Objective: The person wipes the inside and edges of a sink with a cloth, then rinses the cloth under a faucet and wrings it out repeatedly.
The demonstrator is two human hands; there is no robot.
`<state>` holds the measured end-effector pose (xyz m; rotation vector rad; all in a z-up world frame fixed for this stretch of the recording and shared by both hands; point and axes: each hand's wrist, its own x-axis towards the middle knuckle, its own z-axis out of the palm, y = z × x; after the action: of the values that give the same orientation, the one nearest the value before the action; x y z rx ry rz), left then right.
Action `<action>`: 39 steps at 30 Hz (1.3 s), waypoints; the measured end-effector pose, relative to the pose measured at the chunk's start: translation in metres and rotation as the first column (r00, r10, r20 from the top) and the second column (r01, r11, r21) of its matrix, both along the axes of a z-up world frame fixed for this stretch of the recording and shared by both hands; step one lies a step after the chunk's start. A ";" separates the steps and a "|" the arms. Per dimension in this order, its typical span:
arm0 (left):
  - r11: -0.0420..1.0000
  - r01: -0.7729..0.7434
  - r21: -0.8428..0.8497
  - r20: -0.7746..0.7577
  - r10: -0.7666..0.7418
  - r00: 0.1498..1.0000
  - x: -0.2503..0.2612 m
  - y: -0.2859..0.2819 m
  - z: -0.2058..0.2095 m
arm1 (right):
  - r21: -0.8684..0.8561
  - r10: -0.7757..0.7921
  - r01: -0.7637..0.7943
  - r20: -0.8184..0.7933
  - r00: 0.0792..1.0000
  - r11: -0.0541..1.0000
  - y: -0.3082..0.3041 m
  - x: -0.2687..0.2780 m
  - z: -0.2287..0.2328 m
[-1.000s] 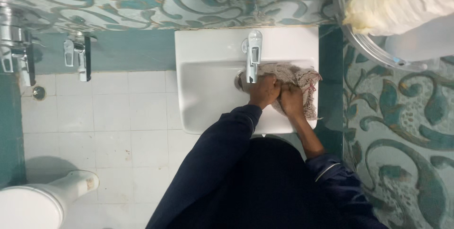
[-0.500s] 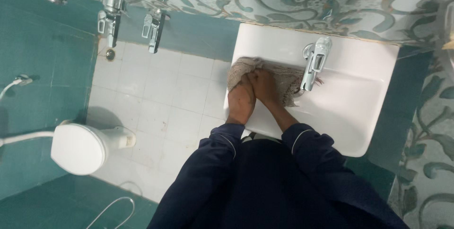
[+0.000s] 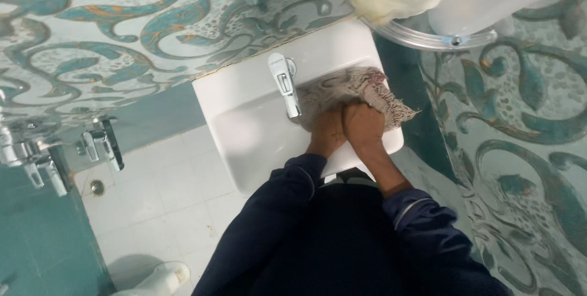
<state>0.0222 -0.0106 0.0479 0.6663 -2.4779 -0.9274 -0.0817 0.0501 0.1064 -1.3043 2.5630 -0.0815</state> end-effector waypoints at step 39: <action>0.981 -0.082 -0.176 0.550 0.167 0.818 0.095 -0.026 -0.038 | -0.163 0.579 -0.557 0.162 0.799 0.814 -0.057 0.061 -0.044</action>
<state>0.1175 -0.0369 0.0095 1.1786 -2.9218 -0.5388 -0.0208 -0.0068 0.0625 -1.9420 1.9189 -0.2254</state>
